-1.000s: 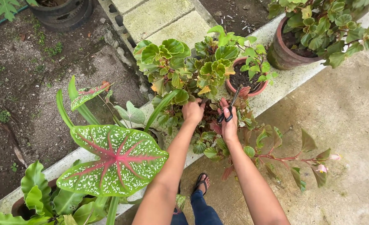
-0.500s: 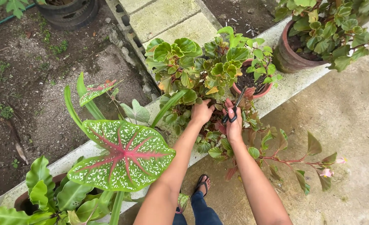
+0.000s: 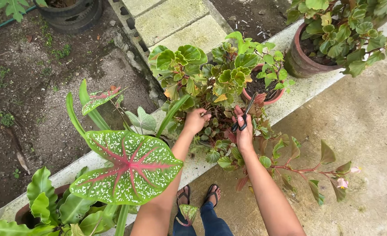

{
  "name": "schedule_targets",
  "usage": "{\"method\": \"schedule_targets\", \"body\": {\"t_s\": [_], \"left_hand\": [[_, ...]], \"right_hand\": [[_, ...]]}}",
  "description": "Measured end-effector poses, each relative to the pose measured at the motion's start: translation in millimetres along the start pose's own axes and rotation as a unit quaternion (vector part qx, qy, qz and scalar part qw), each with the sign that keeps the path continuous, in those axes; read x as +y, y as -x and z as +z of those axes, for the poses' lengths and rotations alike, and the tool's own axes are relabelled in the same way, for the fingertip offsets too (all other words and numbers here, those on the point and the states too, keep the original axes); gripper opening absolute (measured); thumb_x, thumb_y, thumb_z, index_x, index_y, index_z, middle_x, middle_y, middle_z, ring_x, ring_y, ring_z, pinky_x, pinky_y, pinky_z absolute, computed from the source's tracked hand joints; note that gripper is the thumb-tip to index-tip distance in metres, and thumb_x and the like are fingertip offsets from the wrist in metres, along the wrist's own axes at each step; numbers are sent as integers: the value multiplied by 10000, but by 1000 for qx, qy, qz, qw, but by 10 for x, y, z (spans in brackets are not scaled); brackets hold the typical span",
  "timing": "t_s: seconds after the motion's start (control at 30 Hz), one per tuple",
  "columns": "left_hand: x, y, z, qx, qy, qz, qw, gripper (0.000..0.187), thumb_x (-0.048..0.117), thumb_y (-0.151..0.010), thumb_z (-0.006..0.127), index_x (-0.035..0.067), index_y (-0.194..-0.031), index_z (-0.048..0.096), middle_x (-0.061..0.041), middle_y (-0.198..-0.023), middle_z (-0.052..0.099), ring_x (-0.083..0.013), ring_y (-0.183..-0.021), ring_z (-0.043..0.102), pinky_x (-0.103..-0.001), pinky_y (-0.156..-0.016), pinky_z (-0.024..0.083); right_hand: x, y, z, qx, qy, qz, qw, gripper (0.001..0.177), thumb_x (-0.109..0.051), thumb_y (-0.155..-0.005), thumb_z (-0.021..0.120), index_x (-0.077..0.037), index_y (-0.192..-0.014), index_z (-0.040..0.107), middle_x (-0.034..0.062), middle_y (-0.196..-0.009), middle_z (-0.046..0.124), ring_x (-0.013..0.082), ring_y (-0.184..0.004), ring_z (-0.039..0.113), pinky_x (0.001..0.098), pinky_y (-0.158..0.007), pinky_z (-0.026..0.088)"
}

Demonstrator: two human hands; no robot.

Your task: Pruning and trimming various potted plants in a garden setting.

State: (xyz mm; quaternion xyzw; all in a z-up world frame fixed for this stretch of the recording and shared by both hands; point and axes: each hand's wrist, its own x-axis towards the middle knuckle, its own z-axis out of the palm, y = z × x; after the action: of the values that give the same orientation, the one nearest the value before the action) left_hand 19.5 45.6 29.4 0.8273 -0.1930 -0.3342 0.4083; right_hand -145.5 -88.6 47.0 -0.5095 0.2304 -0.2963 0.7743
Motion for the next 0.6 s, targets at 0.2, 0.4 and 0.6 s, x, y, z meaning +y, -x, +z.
{"method": "schedule_targets", "body": {"t_s": [0.2, 0.4, 0.6], "left_hand": [[-352, -66, -390, -111, 273, -24, 955, 297, 150, -967, 575, 152, -1214, 739, 8, -813, 615, -31, -505, 373, -212, -453, 312], [-389, 106, -627, -242, 554, -4, 797, 122, 94, -938, 507, 50, -1024, 582, -20, -855, 541, -24, -531, 364, -188, -410, 267], [35, 497, -868, -210, 450, -55, 866, 437, 457, -1068, 505, 91, -830, 490, -10, -781, 526, -19, -470, 294, -186, -392, 262]], "right_hand": [[-25, 8, 6, -19, 34, -11, 999, 387, -375, -1009, 605, -59, -1214, 518, 158, -1561, 472, 306, -1497, 407, 474, -1230, 327], [30, -15, -36, -16, 29, -14, 999, 356, -357, -1019, 600, -53, -1178, 506, 170, -1551, 483, 315, -1488, 418, 475, -1228, 331], [-128, 37, 97, -41, 151, -36, 987, 348, -384, -1034, 568, -56, -1124, 496, 165, -1539, 503, 290, -1460, 467, 437, -1204, 372]]}}
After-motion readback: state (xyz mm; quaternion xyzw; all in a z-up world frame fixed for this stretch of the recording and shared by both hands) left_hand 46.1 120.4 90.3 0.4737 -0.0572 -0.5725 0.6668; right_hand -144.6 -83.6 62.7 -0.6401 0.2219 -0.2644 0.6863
